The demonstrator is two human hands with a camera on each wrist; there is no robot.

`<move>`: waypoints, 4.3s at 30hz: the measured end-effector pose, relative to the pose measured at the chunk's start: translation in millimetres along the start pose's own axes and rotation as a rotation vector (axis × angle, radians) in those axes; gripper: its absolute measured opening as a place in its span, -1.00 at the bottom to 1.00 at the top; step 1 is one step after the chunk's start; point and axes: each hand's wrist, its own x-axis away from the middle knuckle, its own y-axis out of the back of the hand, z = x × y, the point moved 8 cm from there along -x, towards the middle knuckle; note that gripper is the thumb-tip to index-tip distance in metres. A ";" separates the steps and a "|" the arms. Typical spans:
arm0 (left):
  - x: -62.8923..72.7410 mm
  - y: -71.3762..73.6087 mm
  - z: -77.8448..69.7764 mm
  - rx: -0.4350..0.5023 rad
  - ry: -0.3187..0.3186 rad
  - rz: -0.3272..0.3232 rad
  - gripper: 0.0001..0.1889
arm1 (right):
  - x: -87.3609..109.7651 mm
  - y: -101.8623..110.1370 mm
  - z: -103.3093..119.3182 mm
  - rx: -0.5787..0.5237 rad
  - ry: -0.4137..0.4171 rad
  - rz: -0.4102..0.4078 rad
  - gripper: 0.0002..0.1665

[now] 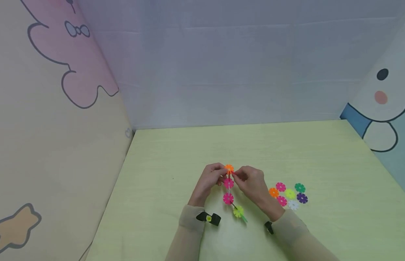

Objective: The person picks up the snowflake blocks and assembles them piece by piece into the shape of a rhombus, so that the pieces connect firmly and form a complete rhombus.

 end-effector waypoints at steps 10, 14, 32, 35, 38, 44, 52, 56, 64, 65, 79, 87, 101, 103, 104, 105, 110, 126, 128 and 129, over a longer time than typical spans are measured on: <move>-0.9 -2.4 -0.1 -0.016 0.001 0.004 -0.85 | 0.7 1.9 -2.4 0.001 0.005 -0.006 -0.83; 0.0 -2.4 -0.8 -0.007 0.008 0.012 -0.85 | 1.5 2.3 -2.6 -0.014 0.001 0.001 -0.84; 2.1 -3.0 -4.6 -0.011 0.012 0.009 -0.84 | 4.9 5.4 -2.1 -0.107 -0.044 0.035 -0.84; 3.7 -2.9 -6.8 -0.017 0.015 0.007 -0.81 | 4.8 5.8 -1.4 -0.101 -0.051 0.043 -0.83; 3.9 -2.8 -7.8 -0.025 0.008 0.003 -0.79 | 5.3 6.1 -0.9 -0.097 -0.053 0.050 -0.83; 3.9 -2.1 -6.4 -0.023 0.016 -0.004 -0.82 | 7.2 6.0 -2.2 -0.088 -0.052 0.062 -0.81; 6.7 0.6 -6.2 -0.012 0.024 -0.019 -0.83 | 13.6 18.5 -6.1 -0.078 -0.022 0.043 -0.77; 6.4 2.6 -5.6 -0.010 0.021 -0.022 -0.82 | 16.2 30.0 -13.6 -0.052 -0.034 0.031 -0.77; 6.6 5.6 -4.9 -0.050 0.029 -0.021 -0.83 | 19.2 48.4 -40.9 0.032 -0.125 0.097 -0.77; 6.2 5.4 -4.7 -0.052 0.026 -0.018 -0.83 | 19.9 51.2 -44.5 0.034 -0.128 0.100 -0.76; 6.4 4.3 -6.3 -0.035 -0.004 -0.014 -0.79 | 40.4 95.7 -102.4 0.139 -0.334 0.287 -0.60; 5.4 6.0 -1.8 -0.022 0.019 -0.023 -0.83 | 55.9 112.3 -130.5 0.246 -0.459 0.451 -0.51; 8.3 8.8 -1.2 -0.039 0.033 -0.036 -0.80 | 69.8 119.0 -152.9 0.260 -0.514 0.513 -0.56; 8.8 9.1 -1.0 -0.043 0.034 -0.040 -0.79 | 70.0 117.6 -154.0 0.263 -0.524 0.520 -0.58; 9.0 9.2 -1.0 -0.043 0.034 -0.042 -0.79 | 70.1 117.2 -154.4 0.264 -0.527 0.523 -0.59; 9.3 9.4 -1.0 -0.044 0.035 -0.045 -0.79 | 70.1 117.1 -154.6 0.266 -0.532 0.523 -0.60; 10.0 10.0 -1.5 -0.036 0.038 -0.049 -0.80 | 70.1 116.7 -156.1 0.267 -0.554 0.528 -0.64; 9.4 11.4 -1.9 -0.039 0.045 -0.055 -0.80 | 69.0 118.4 -156.5 0.217 -0.590 0.501 -0.70; 9.4 11.1 -2.3 -0.038 0.046 -0.054 -0.79 | 68.0 119.7 -155.1 0.209 -0.574 0.491 -0.72; 9.1 11.1 -2.2 -0.037 0.045 -0.053 -0.79 | 67.5 120.4 -154.5 0.206 -0.566 0.487 -0.72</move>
